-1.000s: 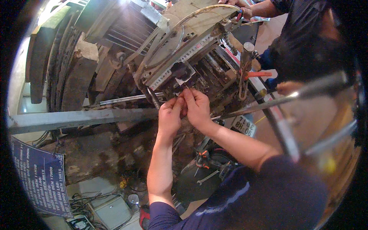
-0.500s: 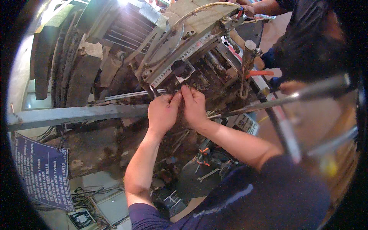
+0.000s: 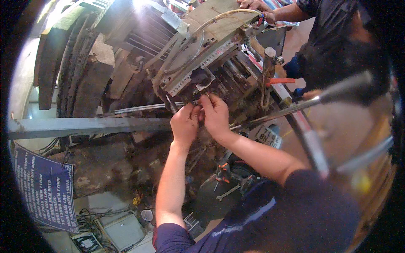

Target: The person uses a spirit level to check alignment on a large machine, then removes the level and uses a power drill to secure components. They insert small metal pins into slots on the machine and adjust parts by hand while another person assists nearby.

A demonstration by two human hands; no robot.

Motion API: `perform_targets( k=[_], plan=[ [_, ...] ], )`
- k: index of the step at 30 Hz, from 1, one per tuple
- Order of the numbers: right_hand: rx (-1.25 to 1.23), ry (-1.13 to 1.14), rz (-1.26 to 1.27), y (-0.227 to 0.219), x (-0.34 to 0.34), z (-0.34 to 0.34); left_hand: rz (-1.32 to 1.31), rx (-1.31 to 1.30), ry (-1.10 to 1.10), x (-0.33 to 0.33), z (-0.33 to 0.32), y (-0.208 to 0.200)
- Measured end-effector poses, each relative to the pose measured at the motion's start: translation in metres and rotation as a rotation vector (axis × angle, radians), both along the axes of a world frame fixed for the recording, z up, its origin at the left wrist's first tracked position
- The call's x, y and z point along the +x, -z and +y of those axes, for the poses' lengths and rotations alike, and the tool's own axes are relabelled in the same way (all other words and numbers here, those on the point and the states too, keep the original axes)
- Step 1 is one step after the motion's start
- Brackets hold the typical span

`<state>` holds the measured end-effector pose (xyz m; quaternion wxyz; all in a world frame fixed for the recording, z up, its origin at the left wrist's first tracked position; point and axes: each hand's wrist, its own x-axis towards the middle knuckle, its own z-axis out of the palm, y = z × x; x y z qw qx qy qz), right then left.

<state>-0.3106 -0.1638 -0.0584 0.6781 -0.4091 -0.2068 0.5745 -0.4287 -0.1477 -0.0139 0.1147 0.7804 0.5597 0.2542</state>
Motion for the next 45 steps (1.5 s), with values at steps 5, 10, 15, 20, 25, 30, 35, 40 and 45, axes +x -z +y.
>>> perform_targets(
  k=[5,10,15,20,25,30,35,40,45],
  plan=[
    [0.045,-0.091,-0.091,0.003,0.015,0.004,-0.012,0.204,0.081,-0.002,-0.003,0.011],
    [0.034,-0.115,-0.291,0.004,0.019,0.011,-0.115,0.066,0.077,-0.002,-0.001,0.009],
    [-0.007,-0.207,-0.243,0.001,0.026,-0.001,-0.069,0.011,0.057,-0.005,-0.003,0.0],
    [0.005,-0.201,-0.043,0.003,0.019,-0.001,-0.08,-0.022,0.037,-0.001,-0.006,-0.003],
    [0.018,-0.204,-0.128,0.01,0.015,0.001,-0.133,-0.053,0.011,0.001,-0.008,0.001],
    [0.038,-0.186,-0.186,0.011,0.014,-0.001,-0.147,-0.034,0.017,0.002,-0.008,0.003],
    [0.043,-0.206,-0.151,0.01,0.014,0.0,-0.195,-0.08,-0.018,0.007,-0.01,0.0],
    [0.085,-0.169,-0.204,0.007,0.013,0.002,0.092,0.081,-0.022,0.016,-0.017,-0.01],
    [0.097,-0.188,-0.331,0.002,0.019,0.001,0.264,0.074,-0.087,0.032,-0.028,-0.025]
  ],
)
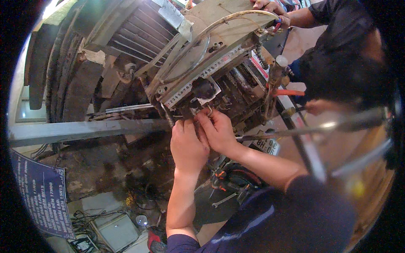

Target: The person uses a spirit level to check alignment on a large machine, then removes the level and uses a power drill to secure components. They insert small metal pins into slots on the machine and adjust parts by hand while another person assists nearby.

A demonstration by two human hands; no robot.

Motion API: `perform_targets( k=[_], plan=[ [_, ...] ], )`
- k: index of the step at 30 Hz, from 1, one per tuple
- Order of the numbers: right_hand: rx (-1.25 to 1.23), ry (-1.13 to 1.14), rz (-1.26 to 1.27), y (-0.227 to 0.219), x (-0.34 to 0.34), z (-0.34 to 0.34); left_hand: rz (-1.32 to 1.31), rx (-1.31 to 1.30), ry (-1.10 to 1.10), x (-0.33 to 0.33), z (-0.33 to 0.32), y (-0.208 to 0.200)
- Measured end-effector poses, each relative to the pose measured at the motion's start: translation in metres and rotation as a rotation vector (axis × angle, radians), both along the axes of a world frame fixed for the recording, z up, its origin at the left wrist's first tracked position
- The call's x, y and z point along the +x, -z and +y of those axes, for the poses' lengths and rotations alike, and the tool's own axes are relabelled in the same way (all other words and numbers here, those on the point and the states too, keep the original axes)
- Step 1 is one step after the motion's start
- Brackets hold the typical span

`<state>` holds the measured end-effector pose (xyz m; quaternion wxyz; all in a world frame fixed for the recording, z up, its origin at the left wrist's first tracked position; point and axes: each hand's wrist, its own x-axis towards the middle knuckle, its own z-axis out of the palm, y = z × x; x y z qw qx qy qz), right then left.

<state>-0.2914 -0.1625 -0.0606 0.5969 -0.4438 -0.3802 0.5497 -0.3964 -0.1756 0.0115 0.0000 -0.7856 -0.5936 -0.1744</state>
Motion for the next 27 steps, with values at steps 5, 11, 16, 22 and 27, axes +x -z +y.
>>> perform_targets(
  k=[5,11,16,22,27],
  plan=[
    [-0.155,-0.143,0.106,-0.003,0.009,-0.001,0.098,-0.065,-0.017,0.007,-0.005,-0.011],
    [0.032,-0.022,0.016,0.004,0.007,0.001,0.05,0.092,-0.009,0.005,-0.005,-0.012],
    [0.031,-0.063,0.034,0.008,0.007,0.003,-0.13,-0.004,0.054,-0.001,0.006,-0.008],
    [-0.134,-0.179,0.183,0.0,0.017,0.0,-0.012,-0.09,0.09,0.001,0.007,0.004],
    [-0.156,-0.133,0.145,0.001,0.012,-0.003,-0.172,-0.133,0.069,0.0,0.005,0.005]
  ],
)
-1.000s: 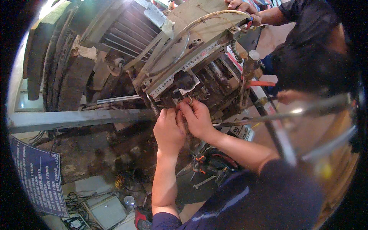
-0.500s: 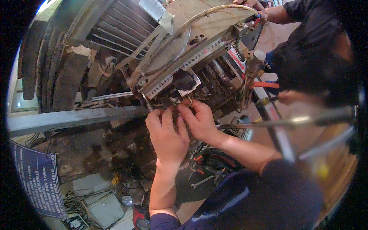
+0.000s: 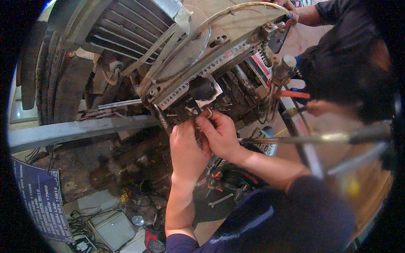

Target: The person uses a spirit level to check alignment on a large machine, then removes the level and uses a power drill to secure components. They insert small metal pins into slots on the machine and adjust parts by hand while another person assists nearby.

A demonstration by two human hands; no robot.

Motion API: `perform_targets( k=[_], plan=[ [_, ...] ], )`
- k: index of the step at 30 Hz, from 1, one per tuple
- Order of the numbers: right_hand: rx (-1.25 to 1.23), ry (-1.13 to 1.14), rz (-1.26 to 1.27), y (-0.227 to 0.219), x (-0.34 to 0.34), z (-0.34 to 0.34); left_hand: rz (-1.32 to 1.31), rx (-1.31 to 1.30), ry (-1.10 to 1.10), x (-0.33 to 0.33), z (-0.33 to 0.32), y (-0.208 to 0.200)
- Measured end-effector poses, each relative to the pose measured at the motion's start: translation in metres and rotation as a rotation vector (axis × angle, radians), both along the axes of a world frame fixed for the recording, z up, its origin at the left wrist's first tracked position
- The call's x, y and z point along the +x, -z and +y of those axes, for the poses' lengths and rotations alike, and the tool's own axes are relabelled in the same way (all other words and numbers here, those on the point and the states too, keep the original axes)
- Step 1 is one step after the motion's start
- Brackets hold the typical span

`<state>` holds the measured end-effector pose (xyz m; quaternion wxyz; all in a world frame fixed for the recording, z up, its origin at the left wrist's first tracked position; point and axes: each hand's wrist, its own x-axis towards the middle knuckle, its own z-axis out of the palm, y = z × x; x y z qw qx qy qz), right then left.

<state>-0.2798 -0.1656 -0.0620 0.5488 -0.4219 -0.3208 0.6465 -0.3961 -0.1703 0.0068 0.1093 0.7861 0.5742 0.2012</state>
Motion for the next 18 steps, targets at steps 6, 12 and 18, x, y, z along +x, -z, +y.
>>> perform_targets(
  k=[6,12,18],
  plan=[
    [0.037,0.088,0.035,0.003,-0.011,-0.005,-0.281,-0.115,-0.089,-0.002,-0.01,-0.013],
    [-0.066,0.132,0.332,-0.005,-0.026,-0.007,-0.082,0.051,-0.112,-0.01,-0.004,-0.004],
    [0.057,0.073,0.17,0.004,-0.025,-0.014,-0.122,0.045,-0.119,-0.015,-0.007,0.002]
  ],
)
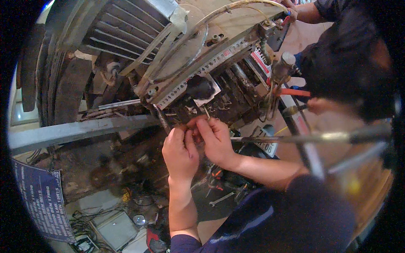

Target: The person uses a spirit level to check alignment on a large machine, then removes the level and uses a power drill to secure components. They insert small metal pins into slots on the machine and adjust parts by hand while another person assists nearby.

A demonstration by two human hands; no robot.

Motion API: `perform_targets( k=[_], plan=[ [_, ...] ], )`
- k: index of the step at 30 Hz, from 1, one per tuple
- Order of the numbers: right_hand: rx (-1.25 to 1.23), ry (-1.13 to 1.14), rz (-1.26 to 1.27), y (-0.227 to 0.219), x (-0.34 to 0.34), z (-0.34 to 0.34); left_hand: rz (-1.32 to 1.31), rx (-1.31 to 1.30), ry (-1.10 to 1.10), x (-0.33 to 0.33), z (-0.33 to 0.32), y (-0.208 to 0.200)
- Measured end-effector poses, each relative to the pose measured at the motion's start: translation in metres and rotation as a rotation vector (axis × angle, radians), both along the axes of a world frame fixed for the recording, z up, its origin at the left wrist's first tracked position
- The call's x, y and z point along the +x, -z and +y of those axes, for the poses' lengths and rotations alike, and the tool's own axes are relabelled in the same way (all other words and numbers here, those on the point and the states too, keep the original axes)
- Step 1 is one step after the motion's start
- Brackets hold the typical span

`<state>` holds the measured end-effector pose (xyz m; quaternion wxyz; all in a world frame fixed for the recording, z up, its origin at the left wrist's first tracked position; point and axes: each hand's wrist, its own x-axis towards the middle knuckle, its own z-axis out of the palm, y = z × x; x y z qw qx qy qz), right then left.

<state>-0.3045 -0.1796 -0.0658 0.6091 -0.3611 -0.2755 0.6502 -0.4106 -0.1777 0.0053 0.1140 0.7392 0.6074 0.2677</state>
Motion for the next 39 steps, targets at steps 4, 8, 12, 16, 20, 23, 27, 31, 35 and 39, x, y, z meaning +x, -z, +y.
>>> perform_targets(
  k=[4,8,12,16,20,23,27,31,35,39],
  plan=[
    [0.134,0.054,-0.143,0.001,0.008,-0.011,0.029,-0.015,0.014,-0.001,-0.008,0.003],
    [0.105,0.034,-0.177,0.001,0.026,-0.024,-0.05,-0.021,0.027,0.004,-0.017,0.011],
    [-0.017,0.107,0.0,0.004,0.047,-0.024,-0.065,-0.025,0.059,0.012,-0.022,0.016],
    [-0.063,0.093,-0.05,0.005,0.059,-0.018,-0.061,-0.037,0.08,0.024,-0.019,0.018],
    [0.0,0.183,-0.109,0.005,0.063,-0.009,-0.064,-0.027,0.091,0.033,-0.014,0.018],
    [0.028,0.263,-0.191,0.006,0.063,0.001,-0.074,-0.052,0.062,0.038,-0.01,0.02],
    [0.02,0.286,-0.213,0.004,0.064,0.011,-0.034,-0.013,0.038,0.045,-0.002,0.024],
    [-0.058,0.225,-0.196,-0.002,0.069,0.016,-0.039,-0.027,0.03,0.046,0.0,0.02],
    [-0.125,0.167,-0.016,-0.007,0.07,0.023,-0.074,-0.092,0.004,0.046,-0.001,0.012],
    [-0.159,0.151,-0.039,-0.012,0.07,0.027,-0.043,-0.109,-0.029,0.049,0.002,0.002]
  ],
)
